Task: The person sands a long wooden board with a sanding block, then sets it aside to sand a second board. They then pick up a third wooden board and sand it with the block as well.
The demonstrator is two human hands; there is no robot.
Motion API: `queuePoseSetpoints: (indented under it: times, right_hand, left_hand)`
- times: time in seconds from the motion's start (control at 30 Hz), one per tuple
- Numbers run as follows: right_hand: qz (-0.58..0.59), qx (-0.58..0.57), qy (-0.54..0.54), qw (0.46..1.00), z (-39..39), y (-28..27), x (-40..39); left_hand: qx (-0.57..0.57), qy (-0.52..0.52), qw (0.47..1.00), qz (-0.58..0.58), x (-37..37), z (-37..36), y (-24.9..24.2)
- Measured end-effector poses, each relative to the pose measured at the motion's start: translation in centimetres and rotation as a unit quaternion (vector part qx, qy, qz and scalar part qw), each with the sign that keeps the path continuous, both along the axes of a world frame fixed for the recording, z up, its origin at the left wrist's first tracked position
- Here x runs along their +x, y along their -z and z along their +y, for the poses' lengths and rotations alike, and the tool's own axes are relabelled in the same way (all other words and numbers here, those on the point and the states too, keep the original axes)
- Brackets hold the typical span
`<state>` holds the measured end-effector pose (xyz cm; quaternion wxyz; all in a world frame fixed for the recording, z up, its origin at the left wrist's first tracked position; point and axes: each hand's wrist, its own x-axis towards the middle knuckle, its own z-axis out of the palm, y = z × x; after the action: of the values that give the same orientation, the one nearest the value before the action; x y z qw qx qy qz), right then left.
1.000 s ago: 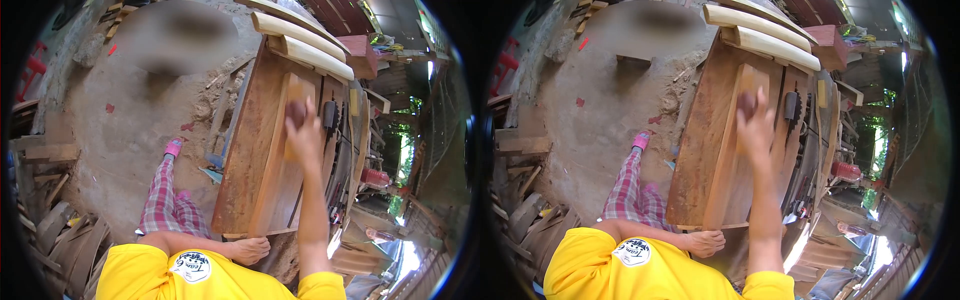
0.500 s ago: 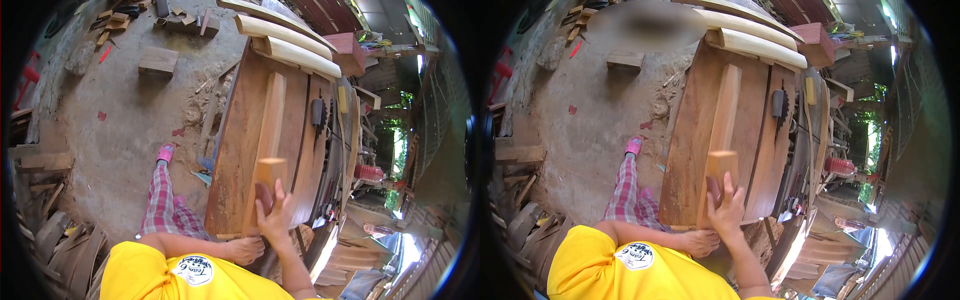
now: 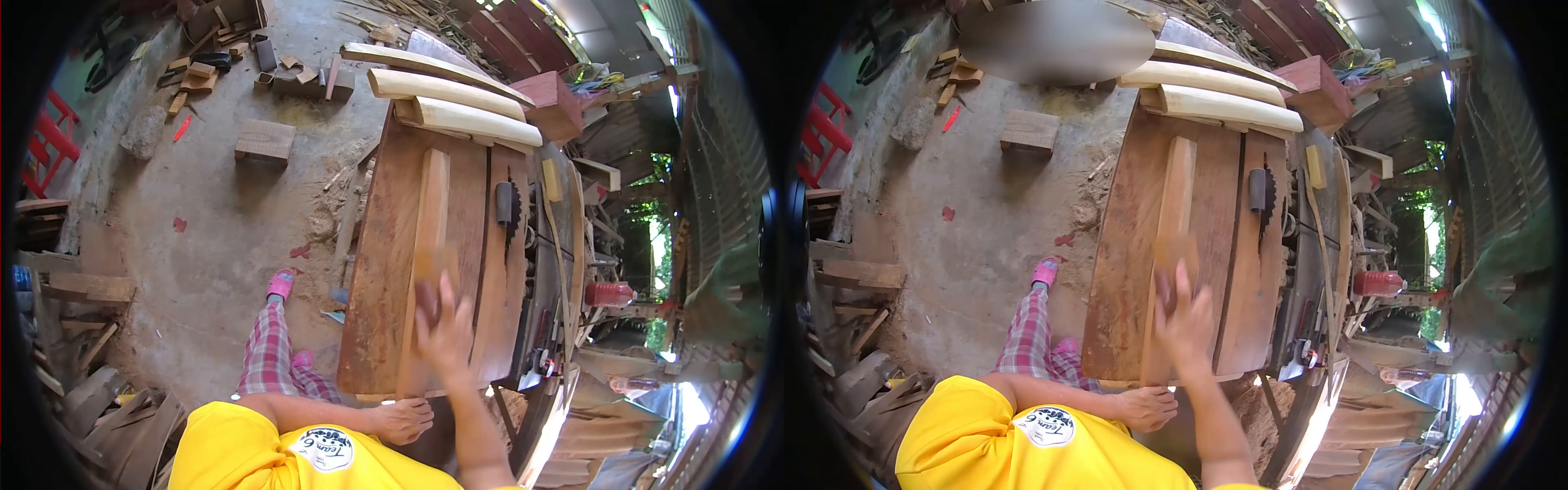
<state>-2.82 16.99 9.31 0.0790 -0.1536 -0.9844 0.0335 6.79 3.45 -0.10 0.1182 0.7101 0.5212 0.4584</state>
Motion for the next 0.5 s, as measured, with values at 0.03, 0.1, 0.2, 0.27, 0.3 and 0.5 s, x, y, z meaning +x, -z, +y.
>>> queuePoseSetpoints:
  times: [0.03,0.1,0.2,0.27,0.3,0.5]
  right_hand:
    - [-0.027,-0.021,0.021,0.999,-1.8,-0.5,3.7]
    - [-0.064,-0.040,0.034,0.997,-2.6,-1.4,4.5]
    - [-0.032,-0.047,0.008,0.998,-0.3,-0.8,-0.3]
    - [0.018,-0.016,-0.018,1.000,3.7,0.8,-8.8]
    - [0.005,-0.029,0.002,1.000,5.2,0.8,-12.9]
    - [-0.017,0.001,0.079,0.997,6.6,0.7,-18.4]
  left_hand:
    - [0.003,-0.002,1.000,-0.003,0.1,0.1,0.0]
    - [0.120,-0.133,0.982,0.061,-0.2,0.6,0.0]
    - [0.084,-0.077,0.993,0.023,-0.1,0.0,0.6]
    - [0.042,-0.049,0.997,0.030,-0.4,0.1,0.4]
    - [0.059,-0.066,0.995,0.035,-0.6,0.0,0.3]
    - [0.045,-0.032,0.998,0.020,-0.7,-0.1,-0.4]
